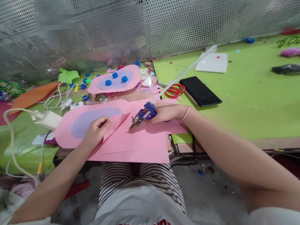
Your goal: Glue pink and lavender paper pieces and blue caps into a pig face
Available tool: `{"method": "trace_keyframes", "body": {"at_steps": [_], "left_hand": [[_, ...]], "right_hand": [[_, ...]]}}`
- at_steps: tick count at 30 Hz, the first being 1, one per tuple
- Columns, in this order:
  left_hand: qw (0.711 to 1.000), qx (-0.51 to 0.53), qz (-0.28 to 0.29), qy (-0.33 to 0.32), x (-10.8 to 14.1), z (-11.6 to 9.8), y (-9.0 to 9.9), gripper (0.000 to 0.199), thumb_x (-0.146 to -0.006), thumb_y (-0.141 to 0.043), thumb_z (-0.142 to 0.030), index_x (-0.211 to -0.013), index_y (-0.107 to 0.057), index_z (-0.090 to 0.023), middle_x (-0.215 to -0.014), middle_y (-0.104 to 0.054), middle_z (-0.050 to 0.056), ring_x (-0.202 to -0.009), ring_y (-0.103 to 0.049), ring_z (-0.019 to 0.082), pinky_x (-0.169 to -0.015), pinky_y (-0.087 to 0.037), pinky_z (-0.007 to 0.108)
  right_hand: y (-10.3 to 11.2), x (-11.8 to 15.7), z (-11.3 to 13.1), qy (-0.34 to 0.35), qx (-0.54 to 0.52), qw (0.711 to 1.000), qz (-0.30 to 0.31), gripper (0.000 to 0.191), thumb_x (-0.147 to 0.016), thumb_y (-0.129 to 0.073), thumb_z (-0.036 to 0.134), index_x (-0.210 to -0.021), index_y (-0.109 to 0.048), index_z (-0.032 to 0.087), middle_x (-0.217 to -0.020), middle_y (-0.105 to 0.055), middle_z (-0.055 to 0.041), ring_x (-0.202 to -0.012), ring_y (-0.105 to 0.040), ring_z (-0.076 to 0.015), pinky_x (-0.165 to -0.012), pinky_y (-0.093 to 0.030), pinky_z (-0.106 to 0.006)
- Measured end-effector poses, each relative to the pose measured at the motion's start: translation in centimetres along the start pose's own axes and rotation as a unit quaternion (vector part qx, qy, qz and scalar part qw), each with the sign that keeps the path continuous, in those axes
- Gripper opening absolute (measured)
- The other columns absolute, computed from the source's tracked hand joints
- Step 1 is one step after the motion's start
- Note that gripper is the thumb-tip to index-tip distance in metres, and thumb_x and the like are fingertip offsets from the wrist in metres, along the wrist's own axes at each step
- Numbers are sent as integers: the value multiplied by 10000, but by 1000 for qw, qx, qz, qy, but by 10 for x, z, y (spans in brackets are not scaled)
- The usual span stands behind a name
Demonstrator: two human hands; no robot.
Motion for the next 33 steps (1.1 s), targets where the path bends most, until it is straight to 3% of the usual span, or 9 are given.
{"method": "trace_keyframes", "body": {"at_steps": [5,12,16,19,22,25,27,30,33], "left_hand": [[987,-30,121,-98,9,-20,-27,274,-834,-488,-327,-672,-631,-158,-872,-640,62,-832,-578,175,-765,-445,313],[958,-185,141,-169,16,-40,-40,186,-838,-512,-269,-718,-614,-171,-861,-594,48,-841,-542,167,-796,-426,321],[923,-266,197,-194,20,-52,-50,189,-837,-518,-306,-727,-586,-168,-852,-569,50,-843,-527,178,-764,-420,318],[906,-297,238,-186,16,-56,-53,205,-811,-540,-318,-674,-564,-168,-828,-560,41,-790,-527,168,-694,-413,297],[893,-306,281,-175,6,-55,-54,205,-773,-573,-355,-673,-576,-176,-816,-576,31,-743,-535,165,-645,-406,289],[893,-304,294,-156,-11,-51,-53,195,-803,-515,-346,-794,-633,-191,-868,-624,39,-800,-574,185,-709,-433,305],[907,-312,238,-151,-26,-50,-51,294,-857,-418,-320,-1005,-626,-175,-1048,-626,82,-981,-570,219,-858,-420,344],[914,-338,164,-154,-38,-46,-60,503,-910,-298,-346,-1345,-376,-104,-1414,-371,154,-1320,-309,264,-1063,-256,411],[896,-375,204,-123,-35,-29,-86,611,-923,-223,-406,-1436,-158,-81,-1516,-111,152,-1393,-82,296,-1099,-138,495]], "right_hand": [[-2,0,-7,-48,54,997,36,241,-640,-616,282,-837,-650,147,-810,-634,-29,-758,-552,-193,-731,-452,-306],[3,1,-14,-56,23,998,32,323,-621,-638,343,-877,-637,148,-906,-628,-50,-823,-553,-207,-753,-443,-312],[11,8,-29,-135,-6,991,11,311,-607,-671,402,-772,-629,142,-765,-614,-50,-684,-546,-173,-613,-434,-289],[19,12,-33,-155,-59,986,-26,259,-621,-675,390,-648,-590,148,-590,-543,-12,-538,-486,-122,-514,-383,-261],[35,11,-29,-115,-136,976,-122,229,-668,-654,343,-598,-545,154,-513,-489,10,-482,-449,-95,-483,-352,-244],[51,12,-32,-83,-208,950,-220,188,-717,-623,313,-653,-554,151,-497,-488,10,-458,-443,-91,-462,-343,-238],[58,14,-40,-89,-229,932,-267,182,-720,-628,312,-674,-560,148,-492,-489,7,-448,-441,-92,-443,-335,-234],[64,16,-47,-105,-238,916,-305,185,-695,-658,307,-682,-556,154,-505,-505,3,-446,-443,-91,-434,-338,-229],[62,15,-46,-112,-245,916,-297,173,-690,-661,279,-675,-537,159,-518,-524,-2,-442,-439,-86,-438,-350,-228]]}}
Point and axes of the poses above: each hand's wrist, its own x-axis away from the middle knuckle, its own y-axis out of the back of the hand, z = x × y, the point moved 10 cm from there along -x, towards the middle knuckle
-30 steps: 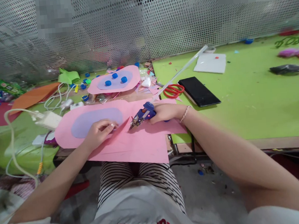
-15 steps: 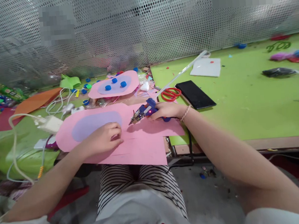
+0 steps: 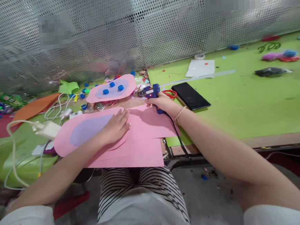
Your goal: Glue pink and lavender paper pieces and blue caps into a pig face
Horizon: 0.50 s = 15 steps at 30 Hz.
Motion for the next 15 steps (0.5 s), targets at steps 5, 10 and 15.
{"method": "trace_keyframes", "body": {"at_steps": [5,10,15], "left_hand": [[997,13,70,-5,-2,0,-15,639,-922,-165,-462,-1451,-86,-113,-1519,-48,139,-1396,-33,290,-1091,-119,530],[1000,-6,-18,9,-1,17,5,584,-935,-124,-422,-1451,-113,-149,-1513,-154,119,-1400,-67,249,-1103,-99,496],[999,-29,1,-26,0,15,0,593,-933,-142,-404,-1453,-92,-124,-1516,-122,124,-1400,-46,258,-1103,-66,513]], "right_hand": [[-7,4,4,-9,-6,1000,15,138,-710,-625,231,-648,-528,154,-477,-497,7,-423,-426,-82,-423,-332,-225],[-6,2,1,-12,-13,1000,12,144,-710,-633,230,-667,-517,156,-510,-522,4,-427,-438,-78,-427,-340,-225],[-10,1,0,-5,-3,1000,26,156,-713,-636,236,-648,-519,156,-503,-514,-2,-410,-437,-84,-421,-340,-237]]}}
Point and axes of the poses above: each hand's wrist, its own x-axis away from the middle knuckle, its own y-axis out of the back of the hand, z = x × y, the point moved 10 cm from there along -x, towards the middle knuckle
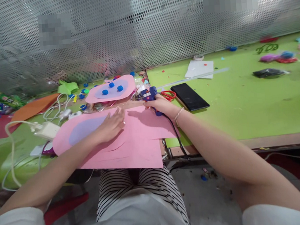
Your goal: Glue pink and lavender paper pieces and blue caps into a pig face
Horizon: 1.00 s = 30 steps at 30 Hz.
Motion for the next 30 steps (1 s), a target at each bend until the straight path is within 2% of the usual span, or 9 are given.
{"method": "trace_keyframes", "body": {"at_steps": [2,6,10,15,20,21,25,27,30], "left_hand": [[1000,-2,-21,14,-1,3,6,592,-934,-146,-391,-1451,-92,-108,-1510,-135,142,-1400,-62,253,-1104,-60,508],[999,4,35,-1,-1,-2,-5,602,-931,-156,-410,-1450,-101,-112,-1514,-110,134,-1398,-82,248,-1107,-76,502],[1000,-9,-2,-8,2,-8,-2,627,-927,-166,-438,-1449,-100,-99,-1513,-116,145,-1400,-58,247,-1114,-70,482],[997,-11,65,-47,4,-21,-14,693,-907,-190,-509,-1447,-102,-84,-1511,-78,155,-1399,-79,240,-1121,-78,459],[1000,1,-8,-14,6,-15,4,642,-930,-153,-437,-1447,-60,-70,-1511,-65,165,-1400,-18,234,-1119,-84,459],[1000,-3,-7,-16,7,-15,3,668,-922,-183,-463,-1447,-59,-70,-1510,-59,168,-1400,-17,245,-1118,-85,463],[998,6,54,-31,16,-22,-14,779,-877,-249,-578,-1451,-60,-86,-1509,-30,165,-1397,-50,268,-1116,-113,465],[998,14,57,-16,22,-24,-14,812,-863,-263,-605,-1449,-79,-75,-1505,-44,177,-1395,-69,276,-1116,-134,458],[999,1,33,15,35,-29,-9,854,-833,-323,-629,-1430,-166,-38,-1489,-133,212,-1383,-137,301,-1114,-165,446]], "right_hand": [[-1,0,0,4,0,1000,4,158,-712,-635,235,-636,-520,156,-506,-513,-4,-412,-440,-85,-424,-345,-239],[0,0,-1,4,11,1000,1,154,-708,-637,238,-634,-530,155,-494,-514,-5,-415,-441,-86,-424,-351,-236],[1,1,-2,-3,21,1000,-2,178,-704,-655,263,-648,-519,163,-461,-492,9,-416,-441,-88,-421,-358,-225],[3,3,-3,-6,32,999,-14,189,-698,-667,279,-667,-519,165,-477,-507,6,-416,-443,-88,-423,-367,-224],[0,3,-2,7,37,999,9,149,-713,-630,269,-660,-552,154,-474,-500,7,-424,-454,-90,-430,-365,-222],[-1,3,-2,9,39,999,15,152,-711,-633,273,-659,-555,152,-478,-503,6,-424,-454,-90,-424,-357,-220],[-4,3,-2,13,51,998,31,155,-714,-635,280,-671,-557,153,-493,-510,4,-430,-452,-88,-421,-346,-217],[-4,4,-1,11,61,998,28,141,-719,-630,264,-671,-552,156,-493,-508,6,-432,-448,-87,-430,-351,-218],[-6,4,-1,11,60,997,36,142,-724,-627,270,-673,-551,161,-491,-499,9,-433,-445,-90,-429,-346,-222]]}}
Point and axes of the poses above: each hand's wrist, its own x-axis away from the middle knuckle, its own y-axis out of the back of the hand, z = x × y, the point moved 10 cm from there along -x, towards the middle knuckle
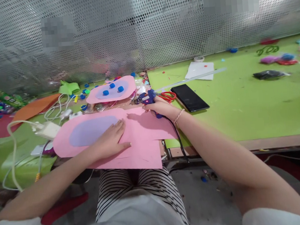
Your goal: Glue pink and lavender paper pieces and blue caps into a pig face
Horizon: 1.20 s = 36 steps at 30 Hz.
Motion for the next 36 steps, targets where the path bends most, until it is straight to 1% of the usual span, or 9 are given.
{"method": "trace_keyframes", "body": {"at_steps": [5,8,11,15,21,25,29,32,36], "left_hand": [[997,-47,-45,36,15,-12,6,719,-877,-344,-516,-1363,-316,13,-1417,-326,241,-1332,-296,305,-1088,-266,407],[995,-72,-56,27,15,-18,9,628,-898,-355,-441,-1328,-375,15,-1365,-403,254,-1295,-360,321,-1048,-327,422],[996,-77,-54,-2,15,-22,14,576,-905,-376,-418,-1307,-414,-7,-1337,-447,241,-1261,-412,308,-1025,-360,411],[997,-63,-48,-17,19,-17,20,583,-894,-405,-449,-1308,-419,-39,-1338,-465,200,-1243,-443,275,-1008,-390,382],[993,-114,-38,-17,24,-22,19,475,-901,-346,-241,-1303,-415,3,-1300,-500,213,-1209,-481,260,-993,-400,372],[994,-98,-38,1,21,-23,23,538,-881,-375,-354,-1309,-424,-31,-1285,-522,191,-1200,-484,271,-991,-397,376],[997,-81,-6,-6,21,-20,23,643,-829,-430,-418,-1364,-352,-72,-1388,-409,185,-1284,-378,299,-1025,-353,403],[996,-90,18,-20,25,-17,21,659,-787,-460,-304,-1389,-303,-84,-1403,-381,194,-1277,-386,305,-1007,-364,409],[992,-118,3,-53,29,-21,20,548,-767,-383,-93,-1314,-399,-76,-1258,-536,174,-1143,-516,258,-905,-432,351]], "right_hand": [[0,-1,-3,-5,1,1000,-1,151,-716,-635,277,-668,-544,166,-506,-505,3,-448,-451,-93,-429,-345,-227],[0,2,-2,-19,14,1000,-4,138,-721,-626,267,-672,-543,168,-517,-512,-2,-460,-456,-97,-435,-348,-230],[-1,4,3,-14,5,1000,-5,133,-727,-618,249,-664,-529,172,-498,-499,4,-445,-443,-97,-431,-339,-239],[-1,4,5,-13,4,1000,-4,132,-727,-623,237,-669,-525,170,-500,-500,6,-437,-439,-91,-427,-336,-238],[2,0,-2,-17,20,1000,-12,134,-731,-636,245,-685,-536,167,-509,-510,6,-444,-467,-92,-415,-332,-230],[2,-2,-6,-16,23,1000,-9,145,-731,-641,263,-689,-536,172,-501,-497,14,-434,-458,-90,-417,-336,-235],[5,-3,-10,-26,25,999,-20,163,-719,-656,286,-709,-533,180,-528,-514,7,-445,-463,-95,-424,-347,-244],[5,-3,-10,-23,25,999,-15,167,-716,-658,292,-711,-530,185,-529,-513,7,-450,-462,-98,-429,-351,-248],[1,-4,-8,-14,33,999,9,160,-729,-637,285,-667,-535,179,-506,-495,4,-441,-452,-99,-427,-343,-254]]}}
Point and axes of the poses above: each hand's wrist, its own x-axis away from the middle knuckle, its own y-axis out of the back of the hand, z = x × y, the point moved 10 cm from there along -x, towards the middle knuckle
